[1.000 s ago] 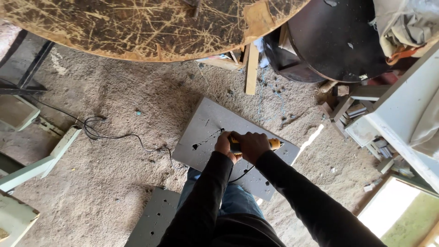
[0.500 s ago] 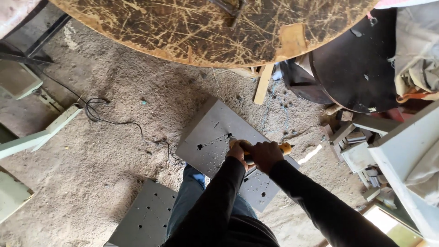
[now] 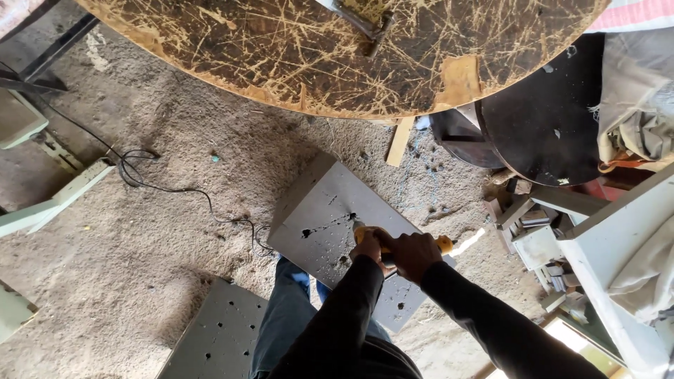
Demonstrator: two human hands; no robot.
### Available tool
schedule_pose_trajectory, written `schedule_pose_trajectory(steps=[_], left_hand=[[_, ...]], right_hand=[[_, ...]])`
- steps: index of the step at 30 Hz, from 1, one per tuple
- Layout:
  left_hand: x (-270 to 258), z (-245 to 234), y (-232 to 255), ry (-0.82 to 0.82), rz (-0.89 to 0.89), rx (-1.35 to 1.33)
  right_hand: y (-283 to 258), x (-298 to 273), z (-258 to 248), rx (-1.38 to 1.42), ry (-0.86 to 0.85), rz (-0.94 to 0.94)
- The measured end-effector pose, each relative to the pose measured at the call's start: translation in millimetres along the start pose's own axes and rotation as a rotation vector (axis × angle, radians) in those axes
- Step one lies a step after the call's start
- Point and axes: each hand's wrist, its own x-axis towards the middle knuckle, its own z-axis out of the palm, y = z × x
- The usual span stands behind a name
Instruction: Using a power drill to create a series of holes in a grey foam block for upholstery preparation.
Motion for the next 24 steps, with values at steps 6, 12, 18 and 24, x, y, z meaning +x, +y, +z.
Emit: schedule_pose_trajectory(steps=[6,12,18,24], left_hand=[[4,-5,-10,0.013,-0.035,-0.008],[4,-2,0,0.012,-0.04,0.007],[2,-2,-3,0.002,-0.042,0.009],[1,-14,0,0.002,-0.045,0.007]], right_hand=[[2,-1,11,0.003,0.002,-0.009],[4,6,7,-0.031,0.018,-0.02],[8,12,11,-0.087,0.001,-0.041],[-1,15,9,-0.144,0.015,-0.058]])
